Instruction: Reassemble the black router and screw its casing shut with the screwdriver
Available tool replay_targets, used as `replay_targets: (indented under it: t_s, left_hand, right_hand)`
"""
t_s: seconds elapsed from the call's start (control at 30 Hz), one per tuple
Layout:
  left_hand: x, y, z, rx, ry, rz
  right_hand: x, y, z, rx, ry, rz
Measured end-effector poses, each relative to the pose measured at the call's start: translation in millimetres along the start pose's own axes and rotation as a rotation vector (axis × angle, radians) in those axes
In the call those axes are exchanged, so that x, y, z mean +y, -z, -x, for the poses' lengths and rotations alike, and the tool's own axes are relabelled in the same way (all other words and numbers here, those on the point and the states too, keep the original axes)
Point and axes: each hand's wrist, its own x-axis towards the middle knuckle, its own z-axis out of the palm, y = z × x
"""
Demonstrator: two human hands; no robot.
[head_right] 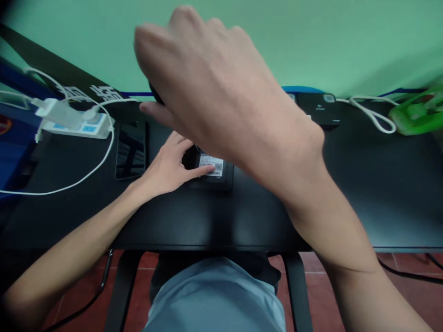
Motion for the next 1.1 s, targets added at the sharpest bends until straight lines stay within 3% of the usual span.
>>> replay_targets:
  t_s: [0.1, 0.37, 0.5, 0.67, 0.83, 0.97, 1.1]
  left_hand:
    - [0, 0.0, 0, -0.001, 0.008, -0.003]
    - [-4, -3.1, 1, 0.002, 0.02, -0.012]
    - [-3, -1.8, 1, 0.007, 0.005, 0.0]
    - [-1, 0.0, 1, -0.004, 0.0, 0.004]
    - [-2, -1.0, 0, -0.007, -0.002, 0.001]
    - [-3, -2.4, 0, -0.003, 0.008, -0.014]
    - [-1, -4.6, 3, 0.003, 0.031, -0.136]
  right_hand:
    - [2, -1, 1, 0.006, 0.02, -0.014]
    - [27, 15, 13, -0.054, 0.272, -0.347]
    - [29, 14, 12, -0.031, 0.244, -0.263]
    - [11, 5, 4, 0.013, 0.07, -0.02]
    - [2, 6, 4, 0.071, -0.038, 0.065]
    - [13, 12, 9, -0.035, 0.138, -0.153]
    - [21, 15, 10, -0.022, 0.215, -0.231]
